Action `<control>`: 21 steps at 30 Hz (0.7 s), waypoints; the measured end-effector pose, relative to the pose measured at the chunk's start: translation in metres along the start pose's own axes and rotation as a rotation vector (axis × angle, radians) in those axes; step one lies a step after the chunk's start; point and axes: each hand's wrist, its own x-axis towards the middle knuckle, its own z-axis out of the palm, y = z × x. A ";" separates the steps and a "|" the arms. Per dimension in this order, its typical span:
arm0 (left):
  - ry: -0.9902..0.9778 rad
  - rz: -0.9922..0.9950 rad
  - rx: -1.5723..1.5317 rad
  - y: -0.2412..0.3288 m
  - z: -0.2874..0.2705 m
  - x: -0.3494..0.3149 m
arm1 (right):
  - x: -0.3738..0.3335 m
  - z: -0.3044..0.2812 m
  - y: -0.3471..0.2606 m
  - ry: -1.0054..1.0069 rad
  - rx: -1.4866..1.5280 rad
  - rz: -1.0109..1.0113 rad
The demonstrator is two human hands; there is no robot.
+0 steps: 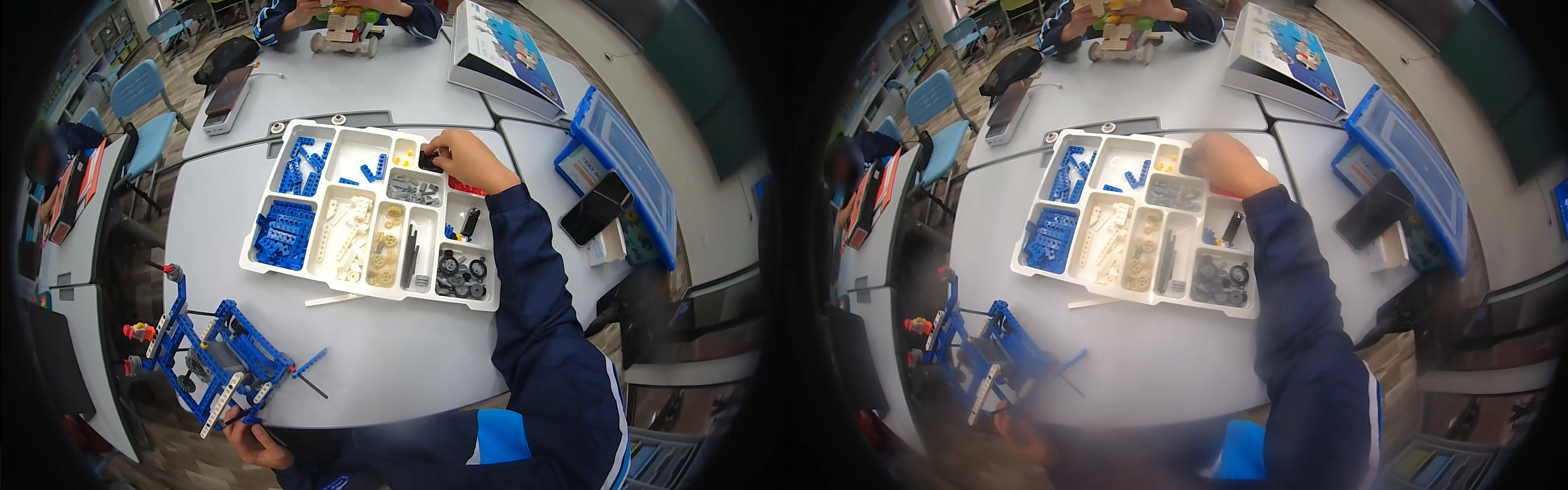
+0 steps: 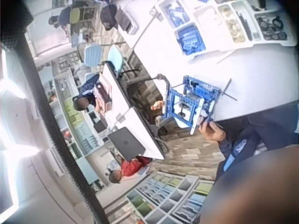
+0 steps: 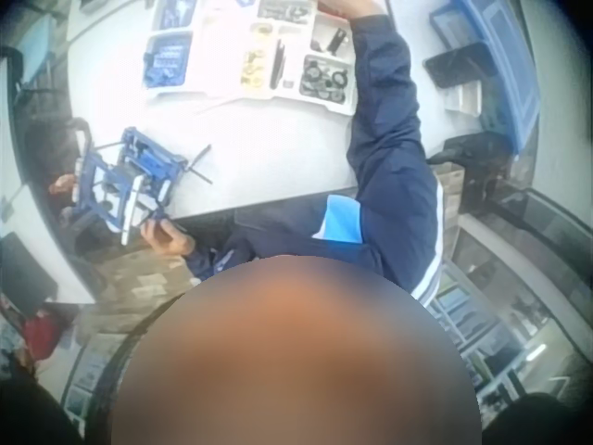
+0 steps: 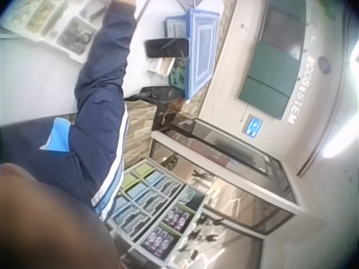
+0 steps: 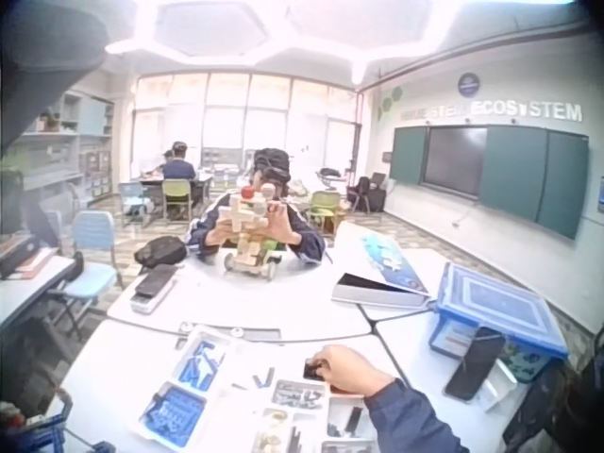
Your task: The person assembles a blue LEGO Technic model at a table, selecting pieces from a compartmentalized tray and attaching them to the growing structure. They repeatedly pick small beams and connectors, align them with existing parts, and press them into place while occasionally rotating the model to access different sides.
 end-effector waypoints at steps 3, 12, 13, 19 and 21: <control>-0.014 0.066 -0.008 -0.001 0.000 0.002 | 0.000 -0.010 -0.004 -0.115 0.000 0.015; -0.005 0.017 -0.055 -0.003 0.000 -0.003 | -0.001 -0.008 -0.005 -0.073 -0.002 0.021; -0.005 0.018 -0.067 -0.004 0.001 -0.003 | 0.000 -0.006 -0.003 -0.029 0.052 0.037; -0.021 -0.028 -0.191 -0.006 0.001 -0.005 | -0.002 0.002 -0.003 0.025 -0.018 -0.065; -0.015 -0.024 -0.169 -0.005 0.002 -0.004 | -0.003 0.001 -0.008 -0.016 -0.038 -0.028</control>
